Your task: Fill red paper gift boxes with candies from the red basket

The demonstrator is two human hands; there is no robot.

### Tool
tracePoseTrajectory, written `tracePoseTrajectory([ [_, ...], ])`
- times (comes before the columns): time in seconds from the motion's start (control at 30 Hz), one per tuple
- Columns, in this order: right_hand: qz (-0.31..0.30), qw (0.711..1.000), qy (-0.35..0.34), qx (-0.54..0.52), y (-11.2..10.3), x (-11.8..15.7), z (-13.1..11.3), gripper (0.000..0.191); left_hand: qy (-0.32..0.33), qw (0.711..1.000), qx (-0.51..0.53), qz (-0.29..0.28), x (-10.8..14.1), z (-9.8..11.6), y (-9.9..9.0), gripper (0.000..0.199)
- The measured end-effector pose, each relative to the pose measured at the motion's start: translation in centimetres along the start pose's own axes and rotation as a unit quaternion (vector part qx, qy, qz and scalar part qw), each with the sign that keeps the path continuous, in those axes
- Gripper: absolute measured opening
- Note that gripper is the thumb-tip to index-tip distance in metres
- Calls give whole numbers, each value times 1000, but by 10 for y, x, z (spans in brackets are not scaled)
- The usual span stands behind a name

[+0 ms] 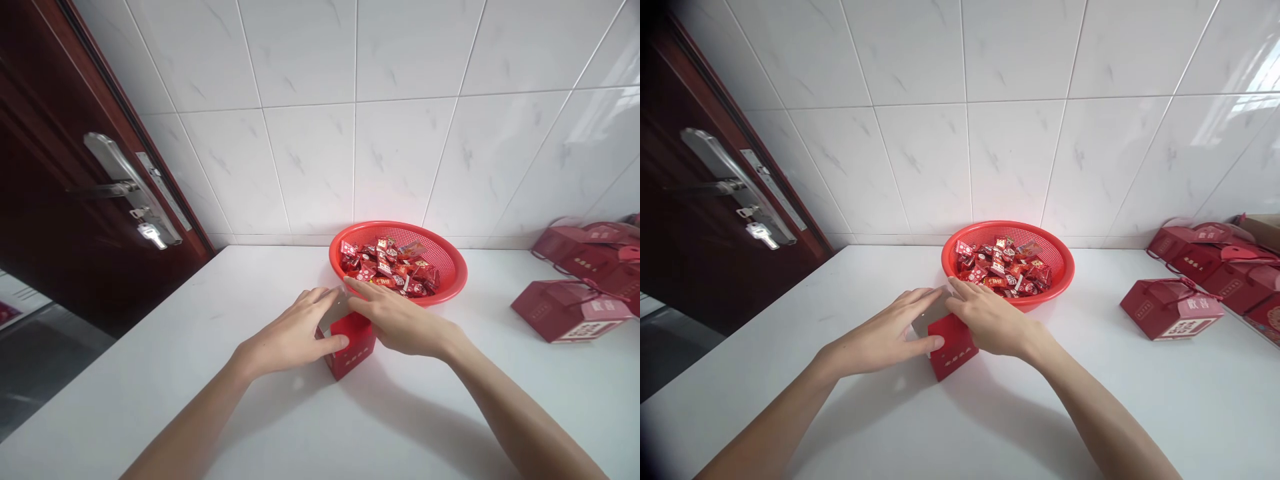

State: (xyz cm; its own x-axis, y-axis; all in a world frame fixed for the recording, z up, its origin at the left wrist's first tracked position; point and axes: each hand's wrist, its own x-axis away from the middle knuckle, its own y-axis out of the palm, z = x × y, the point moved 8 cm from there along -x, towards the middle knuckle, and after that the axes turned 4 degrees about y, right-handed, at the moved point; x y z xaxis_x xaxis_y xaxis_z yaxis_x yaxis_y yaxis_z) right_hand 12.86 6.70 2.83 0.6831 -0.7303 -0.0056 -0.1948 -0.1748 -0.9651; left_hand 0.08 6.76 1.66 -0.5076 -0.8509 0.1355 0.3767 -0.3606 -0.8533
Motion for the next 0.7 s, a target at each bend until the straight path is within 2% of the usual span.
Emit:
tracePoseTrajectory([
  [0.1, 18, 999, -3, -30, -17, 11, 5, 57, -12, 1000, 8, 18, -2, -2, -2, 77],
  [0.17, 17, 999, -9, -39, -25, 18, 7, 55, -9, 999, 12, 39, -3, -2, -4, 70],
  [0.3, -36, 997, -3, -67, -28, 28, 9, 39, -11, 997, 25, 65, -3, -3, -7, 61],
  [0.4, -49, 995, 3, -84, -29, 30, 9, 22, -7, 998, 26, 63, -1, -1, -6, 53],
  [0.7, -48, 997, 54, -43, -18, 25, 9, 49, 9, 999, 17, 48, 16, 19, 1, 42],
])
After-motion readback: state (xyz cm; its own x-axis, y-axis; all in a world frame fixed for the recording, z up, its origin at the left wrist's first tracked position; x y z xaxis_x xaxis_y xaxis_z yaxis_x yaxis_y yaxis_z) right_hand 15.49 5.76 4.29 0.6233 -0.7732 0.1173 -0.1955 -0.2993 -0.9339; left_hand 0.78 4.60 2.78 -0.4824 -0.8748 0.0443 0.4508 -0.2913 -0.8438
